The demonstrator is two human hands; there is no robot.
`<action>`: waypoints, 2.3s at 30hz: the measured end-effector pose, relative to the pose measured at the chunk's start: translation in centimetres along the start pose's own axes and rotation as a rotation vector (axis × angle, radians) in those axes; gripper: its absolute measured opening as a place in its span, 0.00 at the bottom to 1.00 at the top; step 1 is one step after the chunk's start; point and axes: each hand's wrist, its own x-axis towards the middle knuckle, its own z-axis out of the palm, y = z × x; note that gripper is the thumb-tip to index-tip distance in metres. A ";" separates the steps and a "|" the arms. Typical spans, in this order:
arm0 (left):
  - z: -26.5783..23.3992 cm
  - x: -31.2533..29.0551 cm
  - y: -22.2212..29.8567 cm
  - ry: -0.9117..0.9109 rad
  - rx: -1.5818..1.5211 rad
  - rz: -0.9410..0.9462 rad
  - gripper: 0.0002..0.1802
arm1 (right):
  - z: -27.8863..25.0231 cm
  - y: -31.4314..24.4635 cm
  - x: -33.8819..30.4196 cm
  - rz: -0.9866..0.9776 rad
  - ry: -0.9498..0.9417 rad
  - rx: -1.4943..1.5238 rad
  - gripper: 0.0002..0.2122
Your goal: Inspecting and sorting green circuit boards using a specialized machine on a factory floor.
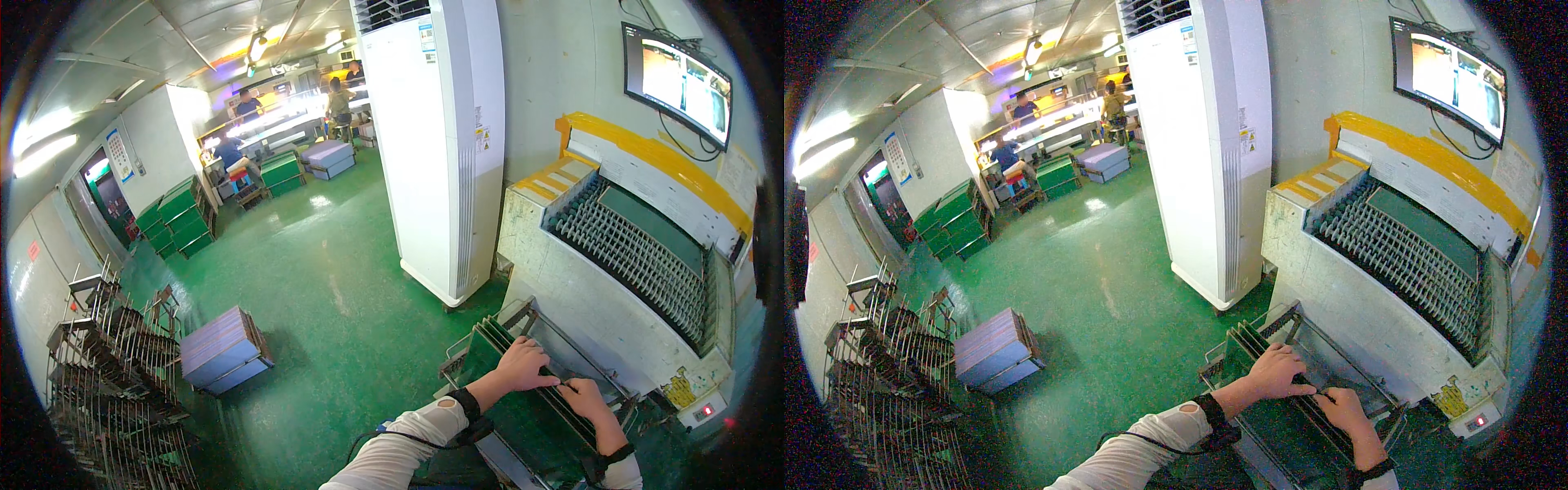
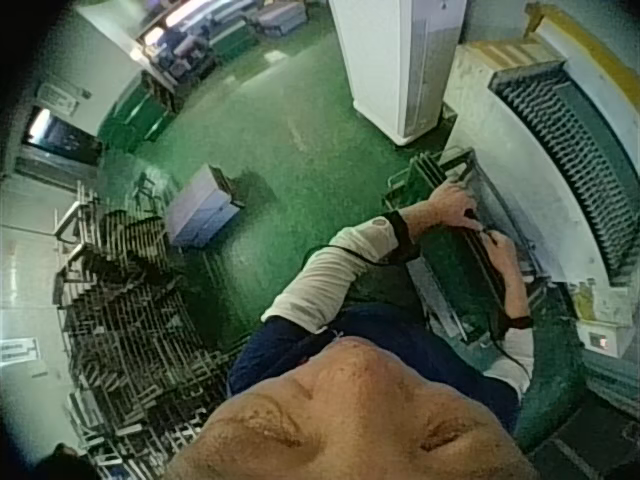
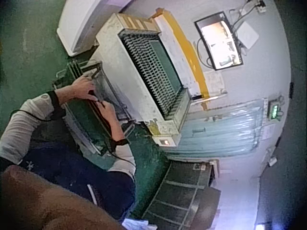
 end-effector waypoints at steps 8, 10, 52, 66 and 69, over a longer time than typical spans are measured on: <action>-0.4 0.0 0.1 -0.016 0.006 -0.006 0.38 | 0.2 0.4 0.1 0.004 0.021 -0.012 0.14; -0.3 0.0 0.2 0.018 0.023 0.007 0.38 | 0.3 1.4 0.6 0.004 0.021 -0.043 0.14; -0.1 -0.2 -0.2 -0.092 0.028 -0.044 0.42 | -19.7 -7.3 -2.2 -0.001 0.092 -0.369 0.15; 0.2 -0.3 -0.4 -0.032 -0.017 -0.022 0.42 | -25.9 6.1 1.8 -0.077 0.839 1.367 0.18; 0.7 0.0 -0.7 -0.009 -0.018 -0.005 0.42 | -24.0 10.5 3.2 -0.141 0.639 1.397 0.13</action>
